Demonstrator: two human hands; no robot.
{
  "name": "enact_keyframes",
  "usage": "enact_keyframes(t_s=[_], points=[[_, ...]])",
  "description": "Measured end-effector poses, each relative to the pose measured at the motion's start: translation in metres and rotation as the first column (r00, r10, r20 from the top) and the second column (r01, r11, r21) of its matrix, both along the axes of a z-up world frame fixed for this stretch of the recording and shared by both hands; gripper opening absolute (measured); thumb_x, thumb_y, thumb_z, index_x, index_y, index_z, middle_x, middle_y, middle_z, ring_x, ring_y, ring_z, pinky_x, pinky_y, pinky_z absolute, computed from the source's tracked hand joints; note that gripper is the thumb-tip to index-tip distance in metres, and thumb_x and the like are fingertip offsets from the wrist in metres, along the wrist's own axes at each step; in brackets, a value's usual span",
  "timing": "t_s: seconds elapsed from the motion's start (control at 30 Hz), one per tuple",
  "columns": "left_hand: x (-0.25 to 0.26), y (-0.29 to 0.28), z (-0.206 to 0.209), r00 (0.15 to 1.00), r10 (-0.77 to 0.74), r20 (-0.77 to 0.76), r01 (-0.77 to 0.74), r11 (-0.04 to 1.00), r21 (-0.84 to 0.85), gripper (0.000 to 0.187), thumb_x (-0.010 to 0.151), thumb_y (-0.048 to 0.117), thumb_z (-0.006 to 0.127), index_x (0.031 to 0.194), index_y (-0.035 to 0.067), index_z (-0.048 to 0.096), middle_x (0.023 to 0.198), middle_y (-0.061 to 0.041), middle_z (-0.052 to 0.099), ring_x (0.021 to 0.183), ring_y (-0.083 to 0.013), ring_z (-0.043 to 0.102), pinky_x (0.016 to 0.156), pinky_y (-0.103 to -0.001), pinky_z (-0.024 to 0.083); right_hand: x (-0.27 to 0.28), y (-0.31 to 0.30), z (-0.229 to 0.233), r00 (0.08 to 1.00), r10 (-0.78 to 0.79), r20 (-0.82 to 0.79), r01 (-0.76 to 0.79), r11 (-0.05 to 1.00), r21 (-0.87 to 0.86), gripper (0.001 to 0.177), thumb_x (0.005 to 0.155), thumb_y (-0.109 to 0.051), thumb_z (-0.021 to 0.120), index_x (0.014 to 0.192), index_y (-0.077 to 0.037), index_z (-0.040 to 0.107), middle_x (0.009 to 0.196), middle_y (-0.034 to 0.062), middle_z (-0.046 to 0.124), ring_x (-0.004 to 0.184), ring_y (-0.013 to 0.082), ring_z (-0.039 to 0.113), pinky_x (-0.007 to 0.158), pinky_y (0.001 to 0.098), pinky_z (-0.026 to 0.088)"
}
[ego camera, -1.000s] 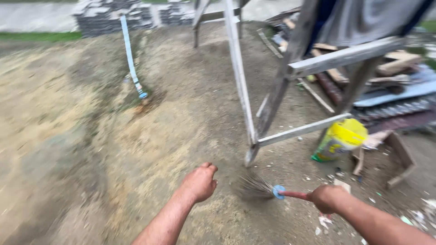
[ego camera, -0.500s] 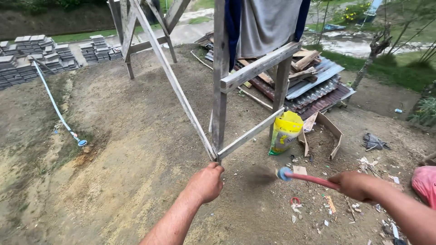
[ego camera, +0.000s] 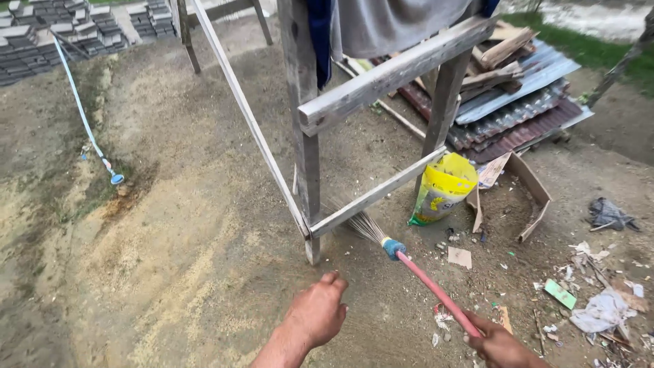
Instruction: The recorder sweeps dirt and trash into a pile in an outdoor area using a broom.
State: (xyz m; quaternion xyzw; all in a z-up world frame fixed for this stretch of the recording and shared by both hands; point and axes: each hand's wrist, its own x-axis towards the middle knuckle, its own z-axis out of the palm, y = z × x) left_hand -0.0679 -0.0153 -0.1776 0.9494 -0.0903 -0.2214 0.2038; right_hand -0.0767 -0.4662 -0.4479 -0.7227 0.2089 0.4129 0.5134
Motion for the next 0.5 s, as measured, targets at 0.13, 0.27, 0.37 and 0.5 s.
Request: enact_keyframes(t_s=[0.13, 0.27, 0.37, 0.5], points=[[-0.005, -0.016, -0.032, 0.999, -0.026, -0.034, 0.027, 0.999, 0.047, 0.041, 0.093, 0.018, 0.066, 0.131, 0.006, 0.058, 0.147, -0.014, 0.052, 0.124, -0.0356, 0.061, 0.104, -0.048, 0.052, -0.008, 0.008, 0.020, 0.999, -0.008, -0.049, 0.004, 0.997, -0.079, 0.076, 0.102, -0.010, 0.067, 0.166, -0.031, 0.032, 0.083, 0.0221, 0.037, 0.050, 0.0189, 0.040, 0.041, 0.0341, 0.034], [0.005, -0.035, -0.054, 0.996, -0.071, -0.048, 0.074, 0.994, 0.074, 0.046, 0.093, 0.016, 0.066, 0.136, 0.005, 0.055, 0.147, -0.015, 0.050, 0.127, -0.0325, 0.059, 0.108, -0.050, 0.049, 0.026, 0.005, 0.109, 0.891, 0.454, -0.020, -0.392, 0.746, -0.539, 0.068, 0.102, -0.029, 0.058, 0.160, -0.044, 0.027, 0.152, -0.0035, 0.053, 0.110, 0.0116, 0.072, 0.097, 0.0323, 0.062], [0.027, -0.046, -0.043, 0.994, -0.106, -0.040, 0.110, 0.988, 0.112, 0.044, 0.094, 0.014, 0.065, 0.135, 0.003, 0.056, 0.150, -0.017, 0.047, 0.128, -0.0327, 0.059, 0.109, -0.049, 0.049, 0.078, -0.012, 0.207, 0.760, 0.635, -0.141, -0.526, 0.473, -0.707, 0.063, 0.104, -0.030, 0.053, 0.160, -0.049, 0.028, 0.152, -0.0089, 0.059, 0.128, 0.0127, 0.066, 0.116, 0.0370, 0.051], [0.057, -0.071, -0.012, 0.994, -0.108, 0.027, 0.106, 0.991, 0.080, 0.047, 0.091, 0.008, 0.062, 0.137, 0.003, 0.055, 0.154, -0.016, 0.044, 0.128, -0.0326, 0.060, 0.109, -0.048, 0.049, 0.117, 0.001, 0.366, 0.681, 0.651, -0.337, -0.600, 0.231, -0.766, 0.058, 0.105, -0.021, 0.053, 0.156, -0.048, 0.043, 0.127, -0.0051, 0.074, 0.112, 0.0187, 0.075, 0.104, 0.0334, 0.064]])
